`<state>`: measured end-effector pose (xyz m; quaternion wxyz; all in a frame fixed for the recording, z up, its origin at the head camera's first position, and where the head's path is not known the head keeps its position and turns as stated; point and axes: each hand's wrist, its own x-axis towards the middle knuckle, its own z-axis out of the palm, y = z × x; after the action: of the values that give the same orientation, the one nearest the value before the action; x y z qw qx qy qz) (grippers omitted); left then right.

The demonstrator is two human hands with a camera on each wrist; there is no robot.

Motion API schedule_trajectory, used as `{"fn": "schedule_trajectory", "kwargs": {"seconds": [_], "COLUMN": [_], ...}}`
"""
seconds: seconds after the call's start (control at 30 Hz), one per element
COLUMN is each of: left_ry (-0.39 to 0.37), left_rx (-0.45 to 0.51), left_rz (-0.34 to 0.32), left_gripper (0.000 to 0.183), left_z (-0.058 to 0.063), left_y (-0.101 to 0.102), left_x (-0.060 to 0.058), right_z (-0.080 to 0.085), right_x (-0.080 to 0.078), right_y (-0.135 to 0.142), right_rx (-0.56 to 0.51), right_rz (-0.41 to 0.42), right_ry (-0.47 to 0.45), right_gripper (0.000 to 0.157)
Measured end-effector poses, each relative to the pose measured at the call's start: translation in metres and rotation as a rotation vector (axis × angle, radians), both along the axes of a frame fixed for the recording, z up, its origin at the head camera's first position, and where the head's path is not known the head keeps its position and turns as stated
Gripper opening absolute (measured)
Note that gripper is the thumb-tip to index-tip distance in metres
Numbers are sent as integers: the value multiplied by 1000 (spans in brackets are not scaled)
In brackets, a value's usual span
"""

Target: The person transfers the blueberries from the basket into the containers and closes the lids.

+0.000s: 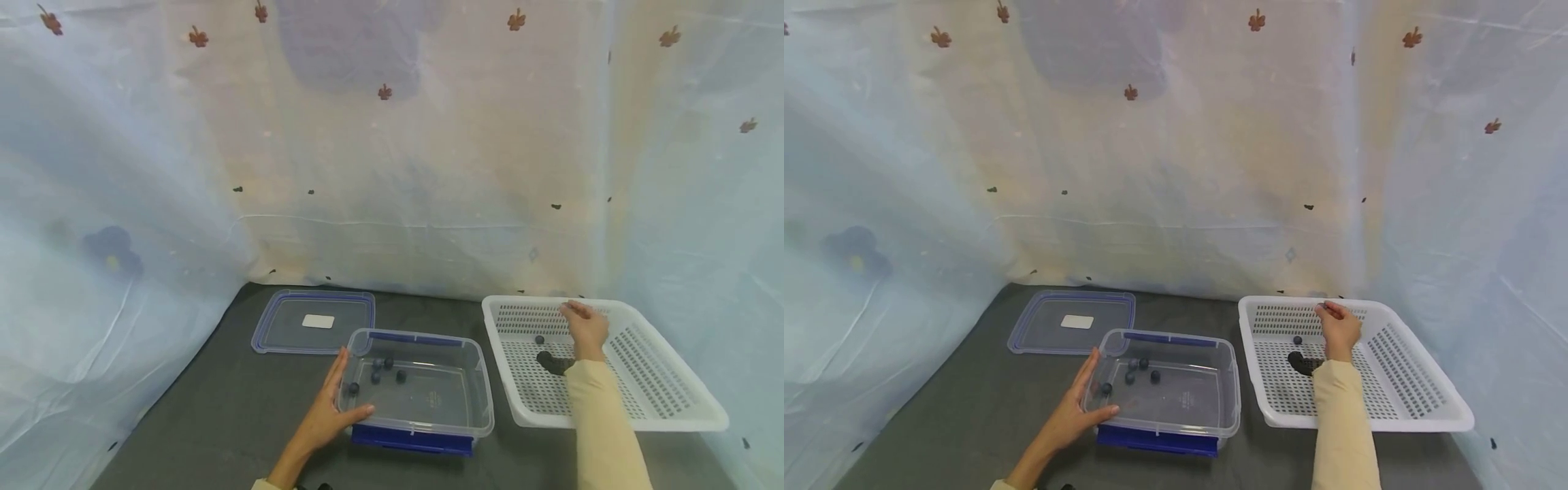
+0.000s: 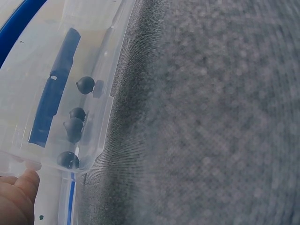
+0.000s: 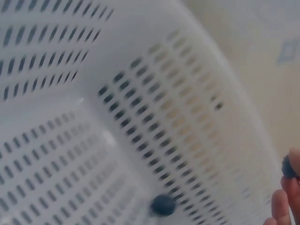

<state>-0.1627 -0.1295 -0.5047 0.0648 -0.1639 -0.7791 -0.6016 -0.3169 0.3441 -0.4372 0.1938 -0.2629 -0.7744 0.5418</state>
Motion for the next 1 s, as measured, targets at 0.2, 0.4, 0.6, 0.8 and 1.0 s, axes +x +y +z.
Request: {"fn": "schedule_trajectory", "kwargs": {"seconds": [0.2, 0.4, 0.6, 0.8, 1.0], "left_ry": [-5, 0, 6, 6, 2], "left_rx": [0, -3, -5, -12, -16], "left_rz": [2, 6, 7, 10, 14], "left_gripper": [108, 108, 108, 108, 107], "left_z": [-1, -1, -1, -1, -1], "left_y": [-1, 0, 0, 0, 0], "left_x": [0, 0, -1, -1, -1], "right_z": [34, 59, 81, 93, 101], "right_x": [5, 10, 22, 29, 35], "right_y": [-6, -18, -38, -60, -85], "right_rx": [-37, -70, -81, -20, 6], "right_rz": [66, 155, 249, 392, 558], "right_ry": [97, 193, 252, 361, 479], "right_gripper": [48, 47, 45, 41, 34]}}
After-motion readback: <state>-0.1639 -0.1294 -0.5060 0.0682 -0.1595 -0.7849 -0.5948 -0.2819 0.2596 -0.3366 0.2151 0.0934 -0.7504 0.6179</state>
